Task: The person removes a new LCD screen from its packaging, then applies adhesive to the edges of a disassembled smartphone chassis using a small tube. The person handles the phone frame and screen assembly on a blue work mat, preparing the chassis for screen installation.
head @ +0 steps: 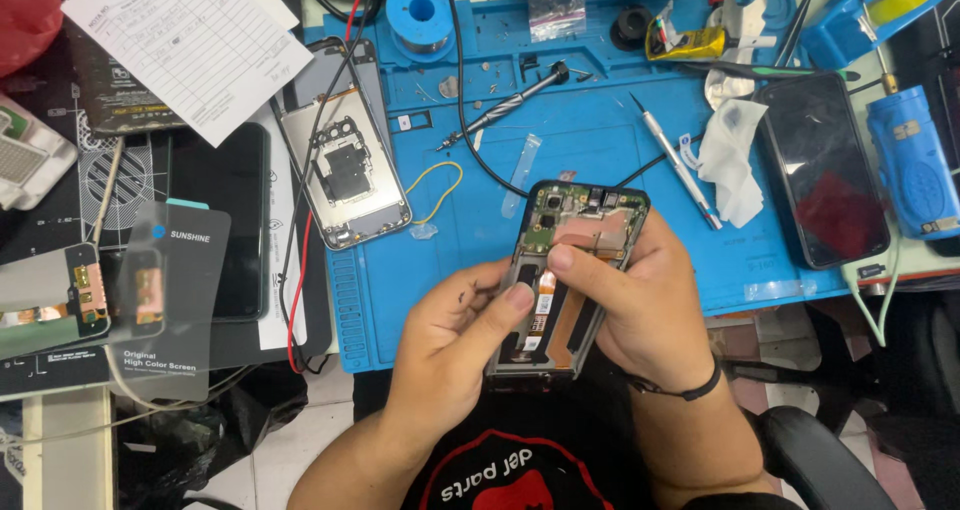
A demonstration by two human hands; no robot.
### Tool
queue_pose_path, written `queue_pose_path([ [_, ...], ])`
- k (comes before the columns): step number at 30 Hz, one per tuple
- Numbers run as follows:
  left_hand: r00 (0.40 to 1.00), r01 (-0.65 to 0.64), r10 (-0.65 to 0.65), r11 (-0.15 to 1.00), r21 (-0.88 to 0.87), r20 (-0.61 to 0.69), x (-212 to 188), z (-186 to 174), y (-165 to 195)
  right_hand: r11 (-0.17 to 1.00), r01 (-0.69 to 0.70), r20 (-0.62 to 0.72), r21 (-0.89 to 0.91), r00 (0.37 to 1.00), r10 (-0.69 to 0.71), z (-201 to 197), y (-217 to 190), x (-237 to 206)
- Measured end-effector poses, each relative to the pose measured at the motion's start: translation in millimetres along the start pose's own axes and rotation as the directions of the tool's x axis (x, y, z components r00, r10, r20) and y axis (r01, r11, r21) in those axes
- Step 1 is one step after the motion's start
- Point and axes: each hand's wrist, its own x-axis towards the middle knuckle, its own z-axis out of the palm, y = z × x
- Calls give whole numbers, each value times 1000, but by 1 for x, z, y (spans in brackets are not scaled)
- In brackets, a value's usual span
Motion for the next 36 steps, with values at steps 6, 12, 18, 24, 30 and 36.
queue_pose_path([
  [6, 979, -171, 137, 956, -237, -153, 9, 3, 8, 996, -2, 230, -95, 973, 24, 16, -7, -11],
  [12, 965, -220, 175, 946, -237, -197, 13, 5, 5, 955, 20, 201, -295, 979, 42, 22, 7, -13],
  [18, 980, -180, 153, 954, -241, -127, 8, 5, -2, 993, -61, 79, -102, 994, 69, 20, 9, -7],
  [24, 997, -61, 49, 978, -200, -64, 4, 4, -6, 998, -50, 40, 23, 998, 49, 14, -1, -2],
  [30, 998, -53, 48, 992, -111, -49, 0, 1, -9, 990, -92, 65, 110, 994, 85, 9, 2, 0],
  [36, 994, -55, 36, 979, -195, -99, 2, -5, -14, 996, -83, 56, 13, 995, 82, 7, 5, 1],
])
